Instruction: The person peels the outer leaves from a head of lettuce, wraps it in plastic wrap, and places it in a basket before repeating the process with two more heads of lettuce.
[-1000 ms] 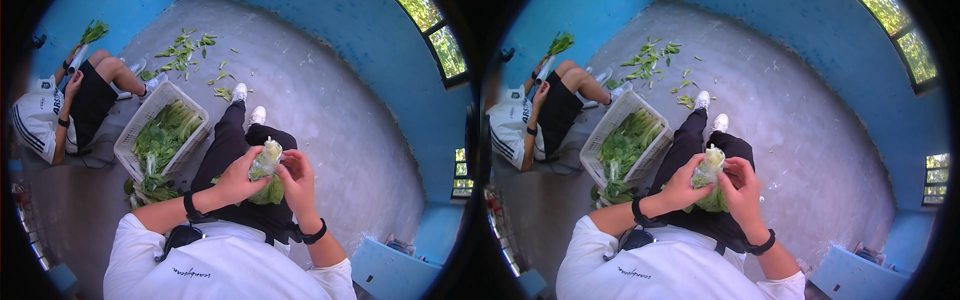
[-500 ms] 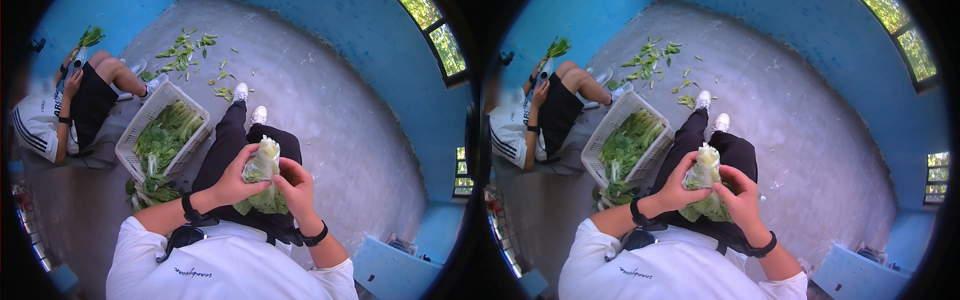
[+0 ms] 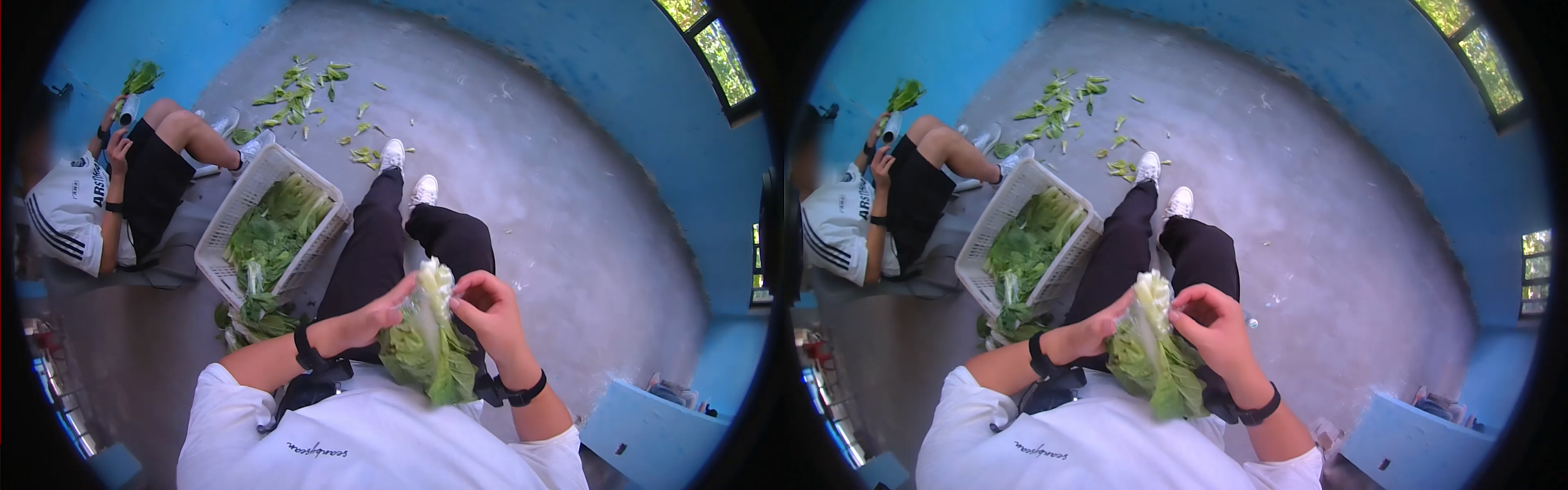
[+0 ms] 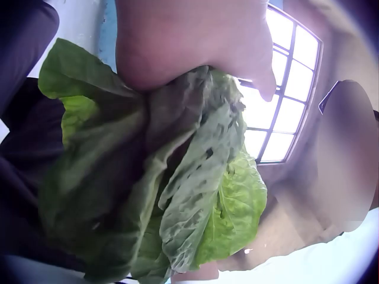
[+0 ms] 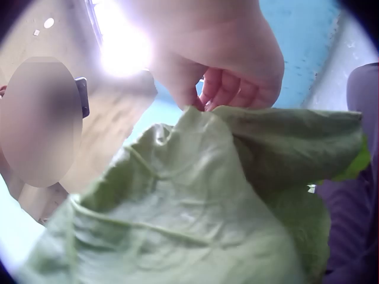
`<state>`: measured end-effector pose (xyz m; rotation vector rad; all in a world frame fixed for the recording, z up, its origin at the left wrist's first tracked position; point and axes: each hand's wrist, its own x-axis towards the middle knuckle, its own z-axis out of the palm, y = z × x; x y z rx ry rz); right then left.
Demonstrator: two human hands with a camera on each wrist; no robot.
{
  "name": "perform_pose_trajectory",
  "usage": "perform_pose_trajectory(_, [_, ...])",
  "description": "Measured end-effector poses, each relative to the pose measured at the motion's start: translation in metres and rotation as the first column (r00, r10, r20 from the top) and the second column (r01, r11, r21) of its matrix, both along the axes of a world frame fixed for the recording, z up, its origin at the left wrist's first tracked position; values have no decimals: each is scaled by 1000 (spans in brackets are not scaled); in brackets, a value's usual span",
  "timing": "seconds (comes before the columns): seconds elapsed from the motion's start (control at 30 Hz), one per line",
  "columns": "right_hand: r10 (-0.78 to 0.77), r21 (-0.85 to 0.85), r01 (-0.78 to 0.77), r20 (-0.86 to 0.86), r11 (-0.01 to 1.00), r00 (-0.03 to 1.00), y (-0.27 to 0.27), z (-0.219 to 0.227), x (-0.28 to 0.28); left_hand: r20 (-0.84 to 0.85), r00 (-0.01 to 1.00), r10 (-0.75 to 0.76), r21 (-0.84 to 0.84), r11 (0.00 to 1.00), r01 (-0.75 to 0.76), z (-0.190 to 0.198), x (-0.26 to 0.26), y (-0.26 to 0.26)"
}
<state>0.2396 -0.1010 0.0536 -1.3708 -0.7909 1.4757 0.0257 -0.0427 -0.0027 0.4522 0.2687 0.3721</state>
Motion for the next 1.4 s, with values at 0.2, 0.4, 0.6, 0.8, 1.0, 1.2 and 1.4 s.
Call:
perform_pose_trajectory(0.2, [10, 5, -10, 80, 1000, 997, -12, -1, -12, -124, 986, -111, 142, 981, 129, -7, -12, 1])
perform_pose_trajectory(0.4, [57, 107, -103, 364, 989, 929, -13, 3, -24, -421, 907, 11, 398, 901, 174, -4, -6, -14])
perform_pose_trajectory(0.6, [2, 147, -55, 339, 988, 941, -15, -4, -19, -498, 855, 143, 413, 906, 89, -3, -3, -15])
perform_pose_trajectory(0.8, [-30, 170, -32, 351, 985, 936, -11, 2, -19, -481, 836, 265, 518, 855, 27, 5, -3, -6])
perform_pose_trajectory(1.0, [16, 259, -133, 410, 957, 912, -11, 2, -16, -452, 835, 313, 584, 812, 12, 10, 0, -4])
perform_pose_trajectory(1.2, [9, 291, -137, 402, 947, 916, -7, 6, -3, -380, 830, 408, 748, 664, 17, 23, 6, 1])
perform_pose_trajectory(1.4, [-28, 345, -177, 514, 922, 857, -6, 10, -7, -426, 822, 379, 770, 629, 109, 29, 11, 6])
